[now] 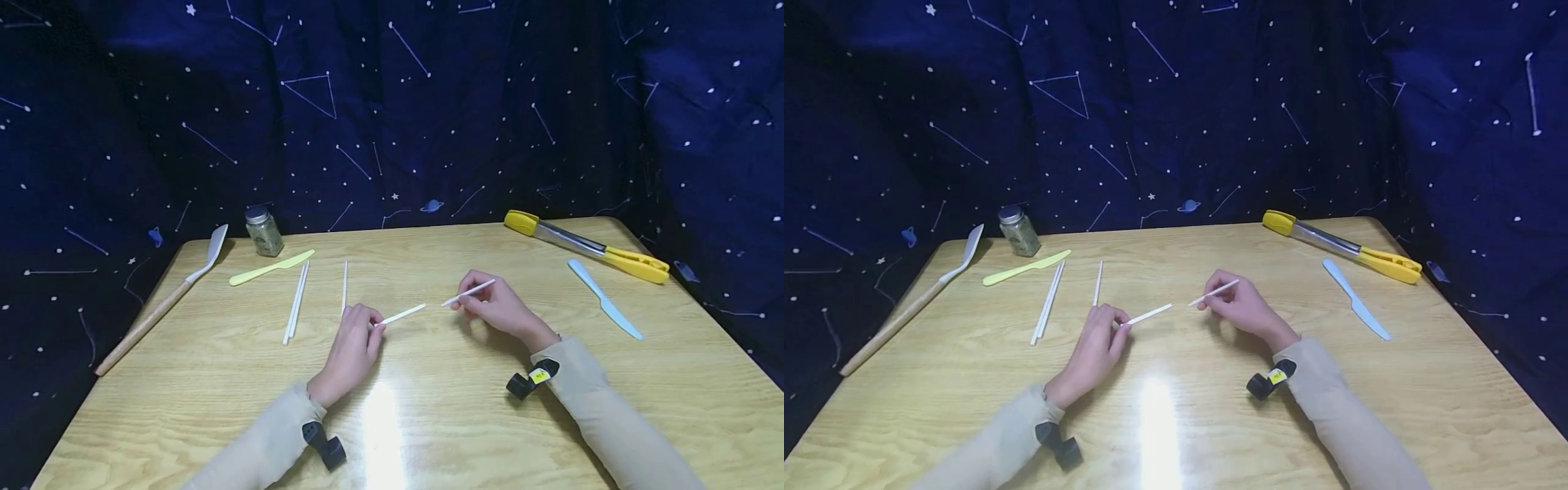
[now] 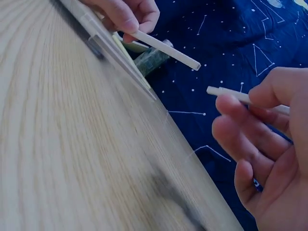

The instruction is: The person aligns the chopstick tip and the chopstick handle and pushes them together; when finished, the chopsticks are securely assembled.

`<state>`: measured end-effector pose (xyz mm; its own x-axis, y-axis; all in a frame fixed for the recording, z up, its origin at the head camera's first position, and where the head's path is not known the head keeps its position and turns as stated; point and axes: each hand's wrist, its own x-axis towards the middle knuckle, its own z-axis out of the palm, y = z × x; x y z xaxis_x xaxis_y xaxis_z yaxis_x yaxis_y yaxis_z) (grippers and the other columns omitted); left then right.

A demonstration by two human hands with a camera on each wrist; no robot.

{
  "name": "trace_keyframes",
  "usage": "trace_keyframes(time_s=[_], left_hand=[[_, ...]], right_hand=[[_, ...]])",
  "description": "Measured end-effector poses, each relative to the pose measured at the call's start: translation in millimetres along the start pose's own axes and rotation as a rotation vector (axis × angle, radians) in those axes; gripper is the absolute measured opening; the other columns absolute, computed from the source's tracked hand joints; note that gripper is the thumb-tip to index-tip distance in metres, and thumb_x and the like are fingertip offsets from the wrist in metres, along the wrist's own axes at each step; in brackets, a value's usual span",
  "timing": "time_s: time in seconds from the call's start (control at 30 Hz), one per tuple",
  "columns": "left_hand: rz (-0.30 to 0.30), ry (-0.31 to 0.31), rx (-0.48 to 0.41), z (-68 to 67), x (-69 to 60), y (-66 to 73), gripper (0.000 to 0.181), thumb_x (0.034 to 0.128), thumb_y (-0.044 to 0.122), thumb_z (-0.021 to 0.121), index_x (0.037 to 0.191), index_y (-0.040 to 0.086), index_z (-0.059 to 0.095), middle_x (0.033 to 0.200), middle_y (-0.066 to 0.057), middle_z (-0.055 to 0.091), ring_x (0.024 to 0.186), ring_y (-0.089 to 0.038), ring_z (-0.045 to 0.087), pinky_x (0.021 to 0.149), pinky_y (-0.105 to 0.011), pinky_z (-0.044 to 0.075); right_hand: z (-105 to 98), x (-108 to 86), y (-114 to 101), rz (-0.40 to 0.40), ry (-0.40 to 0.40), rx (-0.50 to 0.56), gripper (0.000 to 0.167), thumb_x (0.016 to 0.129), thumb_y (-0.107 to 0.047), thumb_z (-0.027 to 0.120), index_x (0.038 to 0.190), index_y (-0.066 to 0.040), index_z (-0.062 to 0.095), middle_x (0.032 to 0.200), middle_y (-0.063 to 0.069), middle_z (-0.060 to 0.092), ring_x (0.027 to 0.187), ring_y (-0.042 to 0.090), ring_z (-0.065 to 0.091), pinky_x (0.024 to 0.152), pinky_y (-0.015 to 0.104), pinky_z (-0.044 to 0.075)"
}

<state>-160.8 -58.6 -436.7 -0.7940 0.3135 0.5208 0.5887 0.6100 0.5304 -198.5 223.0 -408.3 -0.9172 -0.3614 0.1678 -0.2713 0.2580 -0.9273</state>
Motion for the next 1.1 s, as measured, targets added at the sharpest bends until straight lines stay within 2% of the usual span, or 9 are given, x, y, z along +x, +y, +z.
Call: trace_keyframes(time_s=[0.1,0.23,0.5,0.63,0.8,0.93,1.1], left_hand=[[0.005,-0.004,-0.008,1.5,-2.5,1.7,0.006,0.089,0.003,0.065,0.092,0.002,0.059,0.086,-0.005,0.057,0.078,-0.015,0.042,0.063,-0.021,0.04],[0.027,0.004,-0.014,2.6,-3.7,4.4,0.006,0.0889,0.004,0.065,0.092,0.004,0.06,0.086,-0.004,0.058,0.077,-0.014,0.041,0.062,-0.022,0.038],[0.019,0.016,-0.033,4.1,-4.8,5.1,0.007,0.088,0.005,0.066,0.091,0.005,0.06,0.087,-0.003,0.059,0.078,-0.013,0.041,0.062,-0.021,0.037],[0.021,0.011,-0.055,5.0,-6.9,6.2,0.007,0.088,0.005,0.066,0.091,0.004,0.06,0.087,-0.004,0.059,0.078,-0.013,0.041,0.063,-0.022,0.037],[0.021,-0.01,-0.067,8.2,-9.3,6.3,0.007,0.0897,0.006,0.065,0.091,0.003,0.06,0.088,-0.004,0.06,0.079,-0.014,0.043,0.065,-0.022,0.038],[0.018,0.007,-0.065,8.4,-8.4,5.4,0.007,0.0894,0.006,0.065,0.092,0.004,0.06,0.088,-0.003,0.06,0.081,-0.014,0.045,0.066,-0.022,0.039],[0.02,0.019,-0.063,6.1,-5.8,4.3,0.007,0.0887,0.006,0.066,0.092,0.004,0.06,0.087,-0.002,0.059,0.079,-0.013,0.043,0.063,-0.021,0.038]], right_hand=[[0.3,-1.6,-2.5,-0.009,-0.031,0.074,0.006,0.094,-0.001,0.056,0.093,0.004,0.054,0.081,0.0,0.07,0.064,0.024,0.061,0.064,0.027,0.053],[0.3,-2.9,-4.7,-0.015,-0.045,0.126,0.011,0.095,-0.004,0.057,0.095,0.006,0.053,0.082,-0.002,0.071,0.063,0.018,0.061,0.064,0.025,0.051],[2.4,-2.3,-6.4,-0.04,-0.076,0.203,0.008,0.095,-0.003,0.056,0.095,0.004,0.055,0.084,0.0,0.071,0.063,0.016,0.061,0.063,0.025,0.054],[3.3,-4.5,-4.6,-0.04,-0.086,0.204,0.005,0.095,-0.004,0.056,0.095,0.001,0.056,0.085,-0.001,0.071,0.063,0.017,0.061,0.062,0.025,0.053],[3.4,-8.2,-3.1,-0.054,-0.098,0.191,0.007,0.095,-0.004,0.056,0.095,0.003,0.055,0.085,0.001,0.071,0.062,0.017,0.061,0.06,0.027,0.052],[4.3,-6.7,-4.1,-0.058,-0.103,0.185,0.01,0.095,-0.005,0.056,0.095,0.004,0.054,0.085,0.001,0.071,0.063,0.015,0.061,0.06,0.029,0.052],[5.0,-2.4,-6.1,-0.052,-0.1,0.194,0.005,0.095,-0.004,0.055,0.094,0.001,0.056,0.084,-0.001,0.072,0.063,0.017,0.061,0.059,0.029,0.052]])
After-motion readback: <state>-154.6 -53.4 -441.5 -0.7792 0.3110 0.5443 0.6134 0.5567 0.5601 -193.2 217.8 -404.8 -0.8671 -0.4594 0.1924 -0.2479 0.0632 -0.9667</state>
